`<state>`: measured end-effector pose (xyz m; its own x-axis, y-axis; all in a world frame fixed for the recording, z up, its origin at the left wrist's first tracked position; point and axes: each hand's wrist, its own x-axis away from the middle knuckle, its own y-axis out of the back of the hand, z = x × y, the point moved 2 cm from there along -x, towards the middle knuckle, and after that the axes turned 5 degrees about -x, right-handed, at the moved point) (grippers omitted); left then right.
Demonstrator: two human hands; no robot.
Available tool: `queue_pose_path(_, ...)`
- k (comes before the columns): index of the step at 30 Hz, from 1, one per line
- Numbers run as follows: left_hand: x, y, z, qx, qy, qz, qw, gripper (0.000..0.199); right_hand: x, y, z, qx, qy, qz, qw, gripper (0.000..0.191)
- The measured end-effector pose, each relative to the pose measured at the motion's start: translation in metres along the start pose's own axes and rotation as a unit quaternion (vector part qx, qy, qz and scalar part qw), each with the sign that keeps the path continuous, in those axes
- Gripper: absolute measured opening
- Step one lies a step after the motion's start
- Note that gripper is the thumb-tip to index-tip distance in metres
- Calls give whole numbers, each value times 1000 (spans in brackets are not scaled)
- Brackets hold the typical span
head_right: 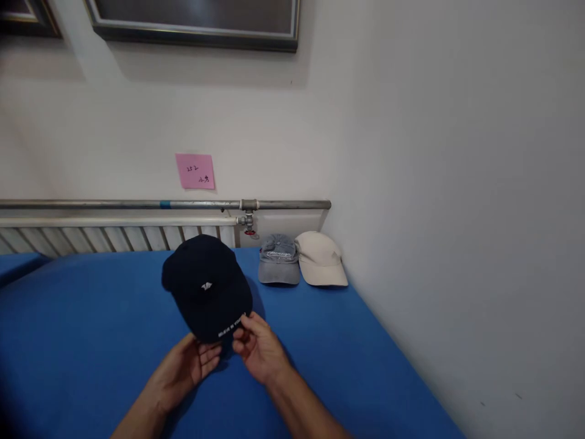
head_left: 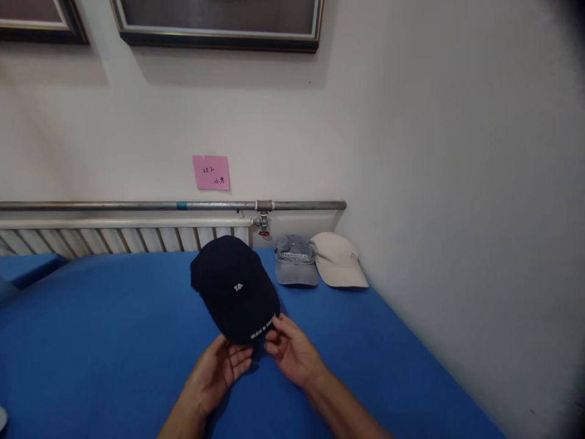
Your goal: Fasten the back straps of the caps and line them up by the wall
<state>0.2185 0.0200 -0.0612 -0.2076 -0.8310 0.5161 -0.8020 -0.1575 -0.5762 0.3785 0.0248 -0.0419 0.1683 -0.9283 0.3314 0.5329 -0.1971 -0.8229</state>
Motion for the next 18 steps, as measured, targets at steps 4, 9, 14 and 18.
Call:
queue_pose_path(4,-4,0,1,-27,1,6,1000,17,-46,-9,8,-25,45,-20,998,30)
queue_pose_path(9,-6,-1,0,-44,-2,15,999,16,-85,-12,19,-47,71,-37,996,24)
queue_pose_path(14,-9,0,1,-66,-12,10,998,19,-117,-9,20,-58,76,-61,994,17)
queue_pose_path(18,-7,-2,1,-79,-12,0,997,22,-137,-10,16,-66,65,-67,993,30)
